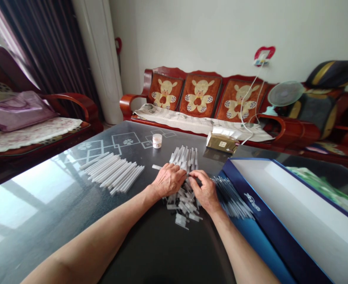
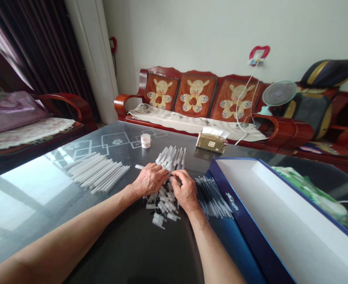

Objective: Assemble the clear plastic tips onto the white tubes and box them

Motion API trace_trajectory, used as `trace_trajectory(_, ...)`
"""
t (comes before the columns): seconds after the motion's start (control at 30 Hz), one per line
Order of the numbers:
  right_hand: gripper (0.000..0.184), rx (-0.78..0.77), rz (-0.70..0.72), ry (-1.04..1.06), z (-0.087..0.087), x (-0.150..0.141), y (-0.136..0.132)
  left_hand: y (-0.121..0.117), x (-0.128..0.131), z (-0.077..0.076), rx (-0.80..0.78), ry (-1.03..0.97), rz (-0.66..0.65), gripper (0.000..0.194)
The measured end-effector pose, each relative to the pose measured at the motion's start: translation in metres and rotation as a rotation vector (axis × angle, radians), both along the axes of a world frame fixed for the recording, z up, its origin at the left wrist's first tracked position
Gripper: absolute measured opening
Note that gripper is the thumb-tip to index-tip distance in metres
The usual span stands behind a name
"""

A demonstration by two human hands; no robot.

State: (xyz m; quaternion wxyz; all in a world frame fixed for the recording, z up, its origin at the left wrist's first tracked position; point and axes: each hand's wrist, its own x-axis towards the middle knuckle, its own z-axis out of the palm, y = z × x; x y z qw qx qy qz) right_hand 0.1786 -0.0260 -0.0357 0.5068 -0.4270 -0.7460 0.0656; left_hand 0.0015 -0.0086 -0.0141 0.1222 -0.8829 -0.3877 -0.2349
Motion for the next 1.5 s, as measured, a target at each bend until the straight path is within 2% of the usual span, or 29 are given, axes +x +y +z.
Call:
trace_trajectory(0.07,0.010,-0.004,0.005,0.000,-0.0009,0.0002,0.0000,0.0006,-0.0004,-0.0007,-0.001,-0.003,0.003,0.032)
trace_trajectory(0.2,0.024,-0.045,-0.055,0.000,-0.0008,0.0002,-0.0012,0.0011,-0.0009,-0.0012,0.000,-0.006,0.005,0.031)
trace_trajectory(0.3,0.014,-0.053,-0.069,-0.029,-0.0003,0.0002,-0.0009,0.0013,-0.0007,-0.0014,0.000,-0.002,0.002,0.032)
trace_trajectory(0.5,0.010,-0.015,-0.012,-0.041,-0.0015,0.0005,0.0001,0.0014,-0.0010,-0.0015,-0.013,0.005,-0.001,0.032)
trace_trajectory(0.67,0.026,-0.053,-0.048,-0.019,0.0001,-0.0005,-0.0023,0.0009,-0.0010,-0.0012,-0.021,0.004,-0.003,0.032)
trace_trajectory(0.73,0.018,-0.066,-0.070,-0.030,0.0007,-0.0007,-0.0020,0.0005,-0.0008,-0.0009,-0.023,0.005,-0.005,0.032)
trace_trajectory(0.8,0.017,-0.071,-0.072,-0.050,0.0004,-0.0005,-0.0009,0.0002,-0.0007,-0.0006,-0.027,0.011,-0.008,0.032)
trace_trajectory(1.0,0.011,-0.037,-0.003,-0.048,-0.0014,0.0000,0.0001,0.0009,-0.0011,-0.0012,-0.031,0.018,-0.005,0.033)
trace_trajectory(1.13,0.023,-0.056,-0.037,-0.029,0.0005,-0.0007,-0.0020,0.0013,-0.0012,-0.0016,-0.030,0.012,-0.004,0.032)
trace_trajectory(1.23,0.015,-0.080,-0.068,-0.050,0.0006,-0.0007,-0.0012,0.0012,-0.0011,-0.0014,-0.026,0.015,-0.005,0.032)
trace_trajectory(1.5,0.014,-0.055,-0.023,-0.041,0.0000,-0.0008,-0.0012,0.0016,-0.0018,-0.0019,-0.031,0.006,-0.005,0.032)
